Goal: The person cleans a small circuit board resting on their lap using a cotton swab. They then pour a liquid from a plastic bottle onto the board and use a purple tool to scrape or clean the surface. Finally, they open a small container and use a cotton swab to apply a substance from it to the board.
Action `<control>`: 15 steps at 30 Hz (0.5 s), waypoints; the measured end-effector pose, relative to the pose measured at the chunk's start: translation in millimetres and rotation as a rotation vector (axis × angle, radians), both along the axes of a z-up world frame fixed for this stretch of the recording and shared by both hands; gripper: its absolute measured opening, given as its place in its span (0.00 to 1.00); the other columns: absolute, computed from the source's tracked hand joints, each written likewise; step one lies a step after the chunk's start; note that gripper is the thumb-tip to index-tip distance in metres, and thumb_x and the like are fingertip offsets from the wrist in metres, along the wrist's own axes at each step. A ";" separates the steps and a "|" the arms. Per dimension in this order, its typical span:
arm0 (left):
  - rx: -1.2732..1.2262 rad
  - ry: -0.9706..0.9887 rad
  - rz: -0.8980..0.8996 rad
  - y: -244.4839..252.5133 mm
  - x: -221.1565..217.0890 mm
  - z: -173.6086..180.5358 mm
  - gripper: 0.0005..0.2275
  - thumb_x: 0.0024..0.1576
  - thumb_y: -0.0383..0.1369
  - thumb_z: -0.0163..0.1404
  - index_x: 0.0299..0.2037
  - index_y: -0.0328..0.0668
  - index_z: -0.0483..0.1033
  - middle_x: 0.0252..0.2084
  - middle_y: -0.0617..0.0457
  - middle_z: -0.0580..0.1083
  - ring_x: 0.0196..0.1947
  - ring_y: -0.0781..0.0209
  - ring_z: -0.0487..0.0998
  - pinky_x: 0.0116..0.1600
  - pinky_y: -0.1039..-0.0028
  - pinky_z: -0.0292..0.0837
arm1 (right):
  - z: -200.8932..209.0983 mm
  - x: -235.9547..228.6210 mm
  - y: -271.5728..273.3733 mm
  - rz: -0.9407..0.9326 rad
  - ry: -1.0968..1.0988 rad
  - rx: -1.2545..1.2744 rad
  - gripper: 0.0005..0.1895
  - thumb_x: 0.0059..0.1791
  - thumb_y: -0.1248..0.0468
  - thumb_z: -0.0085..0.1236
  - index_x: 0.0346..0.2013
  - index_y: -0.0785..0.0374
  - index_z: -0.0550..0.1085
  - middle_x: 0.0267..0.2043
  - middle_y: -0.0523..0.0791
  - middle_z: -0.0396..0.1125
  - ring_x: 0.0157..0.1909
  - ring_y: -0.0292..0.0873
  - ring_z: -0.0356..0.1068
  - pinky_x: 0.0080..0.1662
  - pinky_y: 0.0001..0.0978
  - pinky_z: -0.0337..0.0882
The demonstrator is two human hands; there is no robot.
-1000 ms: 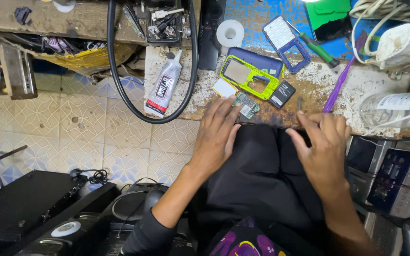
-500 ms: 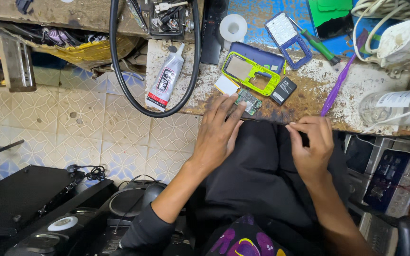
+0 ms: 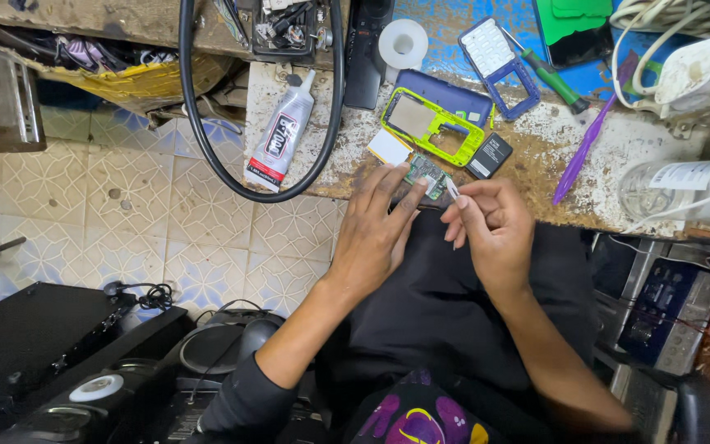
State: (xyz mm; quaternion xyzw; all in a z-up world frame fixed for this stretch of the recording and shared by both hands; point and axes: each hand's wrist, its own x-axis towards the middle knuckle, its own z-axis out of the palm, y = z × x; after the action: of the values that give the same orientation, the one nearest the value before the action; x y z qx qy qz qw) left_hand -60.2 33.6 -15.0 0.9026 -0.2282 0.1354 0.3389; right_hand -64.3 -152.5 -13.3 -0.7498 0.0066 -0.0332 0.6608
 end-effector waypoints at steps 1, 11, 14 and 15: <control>0.000 0.001 0.000 0.4 0.3 0.8 0.18 0.64 0.27 0.51 0.65 0.40 0.70 0.62 0.37 0.69 0.67 0.34 0.66 0.66 0.49 0.64 | 0.4 -0.2 0.3 0.000 0.001 0.000 0.06 0.57 0.74 0.49 0.47 0.77 0.68 0.29 0.57 0.73 0.22 0.43 0.74 0.23 0.26 0.72; -0.031 -0.003 0.020 -2.0 -1.7 -8.7 0.18 0.63 0.26 0.53 0.63 0.38 0.72 0.62 0.36 0.69 0.67 0.35 0.67 0.66 0.50 0.64 | 7.8 1.2 2.1 0.068 0.010 -0.119 0.07 0.55 0.78 0.50 0.46 0.76 0.73 0.25 0.54 0.72 0.18 0.42 0.72 0.20 0.26 0.67; -0.039 -0.003 0.021 -2.3 -1.8 -7.8 0.18 0.63 0.25 0.53 0.64 0.38 0.71 0.62 0.36 0.69 0.67 0.35 0.67 0.66 0.50 0.64 | 5.8 0.5 2.3 0.065 0.006 -0.134 0.07 0.54 0.79 0.50 0.46 0.78 0.73 0.25 0.55 0.72 0.19 0.43 0.73 0.20 0.26 0.67; -0.040 -0.007 0.019 -2.2 -1.9 -7.3 0.18 0.63 0.25 0.53 0.64 0.38 0.71 0.62 0.36 0.69 0.67 0.35 0.67 0.67 0.50 0.64 | 5.4 0.5 2.5 0.058 0.011 -0.118 0.07 0.54 0.79 0.50 0.46 0.78 0.73 0.25 0.55 0.72 0.19 0.43 0.73 0.20 0.26 0.68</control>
State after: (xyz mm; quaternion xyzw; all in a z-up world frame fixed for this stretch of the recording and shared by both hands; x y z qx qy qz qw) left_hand -62.0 31.4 -22.3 0.8975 -0.2178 0.1461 0.3546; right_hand -63.8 -150.0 -7.9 -0.7876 -0.0136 -0.0103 0.6160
